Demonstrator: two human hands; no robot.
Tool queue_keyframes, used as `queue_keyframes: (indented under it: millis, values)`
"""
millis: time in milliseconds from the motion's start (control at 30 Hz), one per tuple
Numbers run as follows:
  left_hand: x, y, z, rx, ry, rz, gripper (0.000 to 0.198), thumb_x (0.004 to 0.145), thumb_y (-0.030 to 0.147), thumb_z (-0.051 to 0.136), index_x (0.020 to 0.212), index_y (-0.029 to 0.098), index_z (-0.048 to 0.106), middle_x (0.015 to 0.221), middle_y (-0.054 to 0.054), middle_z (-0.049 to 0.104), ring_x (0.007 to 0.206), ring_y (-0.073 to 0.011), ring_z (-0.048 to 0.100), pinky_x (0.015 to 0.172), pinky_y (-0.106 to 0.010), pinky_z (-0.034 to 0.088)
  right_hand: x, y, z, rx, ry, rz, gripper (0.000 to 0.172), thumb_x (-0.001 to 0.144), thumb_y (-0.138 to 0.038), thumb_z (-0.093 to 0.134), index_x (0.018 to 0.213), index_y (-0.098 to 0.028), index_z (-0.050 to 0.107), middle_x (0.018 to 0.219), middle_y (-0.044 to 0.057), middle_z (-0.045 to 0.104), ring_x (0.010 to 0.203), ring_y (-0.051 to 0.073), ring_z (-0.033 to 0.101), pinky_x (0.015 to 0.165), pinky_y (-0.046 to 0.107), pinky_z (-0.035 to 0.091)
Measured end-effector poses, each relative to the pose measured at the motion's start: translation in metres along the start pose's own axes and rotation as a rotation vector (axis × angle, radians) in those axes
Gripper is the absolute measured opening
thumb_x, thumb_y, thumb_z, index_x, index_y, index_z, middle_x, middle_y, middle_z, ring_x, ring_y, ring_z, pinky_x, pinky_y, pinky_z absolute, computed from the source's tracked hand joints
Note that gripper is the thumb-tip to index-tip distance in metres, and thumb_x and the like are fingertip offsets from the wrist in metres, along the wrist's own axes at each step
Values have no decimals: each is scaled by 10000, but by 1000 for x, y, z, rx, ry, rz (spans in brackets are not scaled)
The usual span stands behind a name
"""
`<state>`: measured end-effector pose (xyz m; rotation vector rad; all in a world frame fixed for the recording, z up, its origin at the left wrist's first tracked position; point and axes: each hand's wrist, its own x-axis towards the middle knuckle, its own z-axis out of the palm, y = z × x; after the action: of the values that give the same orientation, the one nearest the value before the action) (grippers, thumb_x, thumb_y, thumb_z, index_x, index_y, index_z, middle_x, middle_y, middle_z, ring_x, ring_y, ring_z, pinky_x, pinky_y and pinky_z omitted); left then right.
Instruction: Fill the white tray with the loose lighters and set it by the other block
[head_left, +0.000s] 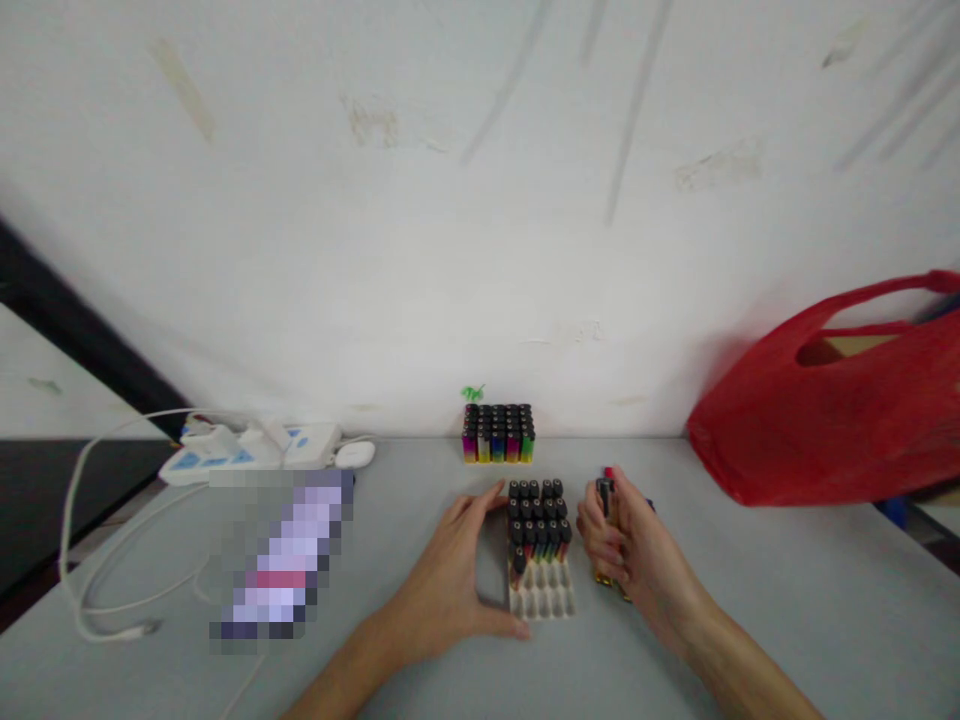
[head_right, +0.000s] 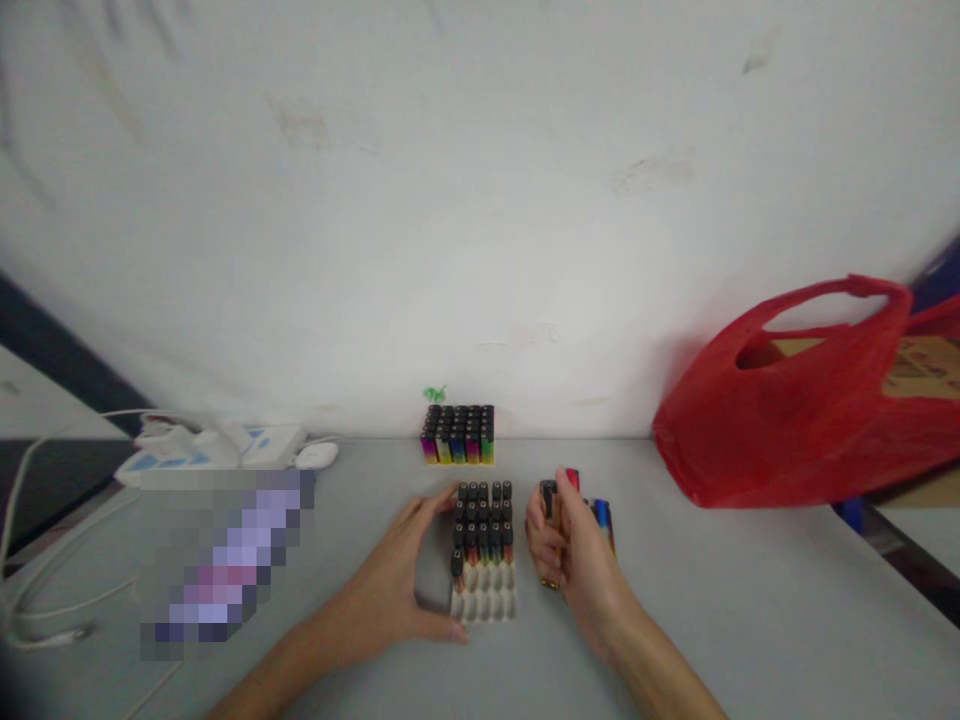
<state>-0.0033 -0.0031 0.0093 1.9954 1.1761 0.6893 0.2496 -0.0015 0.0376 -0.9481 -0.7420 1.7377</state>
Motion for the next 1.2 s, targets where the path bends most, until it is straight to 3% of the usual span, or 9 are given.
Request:
queue_keyframes:
  millis: [133,500,767,900,1200]
  values:
    - [-1,-1,0,3,-7,-5,1425,566,502,1109,1738,287,328,1656,-193,492,1539,-451,459,1328,-637,331,3,-1,-2,68,-80,79,719,849,-773,767,625,-246,334,574,-118,186,491,71,96,415,210,114]
    - [-2,-4,0,1,-37,-47,1407,589,459,1096,1744,262,316,1715,-200,433,1595,-463,380,1361,-639,268,0,3,-1,46,-110,179,729,774,-751,803,608,-258,292,540,-135,167,481,54,33,405,206,22]
    - [-1,-5,1,-9,-18,-30,1408,575,446,1102,1741,288,328,1692,-190,464,1569,-468,419,1349,-650,290,-2,12,2,-17,-7,164,633,747,-700,738,593,-274,296,520,-140,136,469,58,37,420,237,13]
    - [-1,-5,2,-2,-16,-29,1431,560,426,1109,1744,288,319,1686,-193,469,1563,-478,420,1342,-660,296,-1,14,2,-5,44,125,672,737,-755,753,608,-271,304,533,-141,129,484,62,29,432,233,15]
    - [-2,-6,0,5,-25,-33,1404,579,473,1101,1737,267,334,1696,-193,461,1568,-468,419,1348,-652,292,3,6,1,81,-69,181,797,672,-811,865,603,-253,301,523,-141,156,469,44,44,412,206,31]
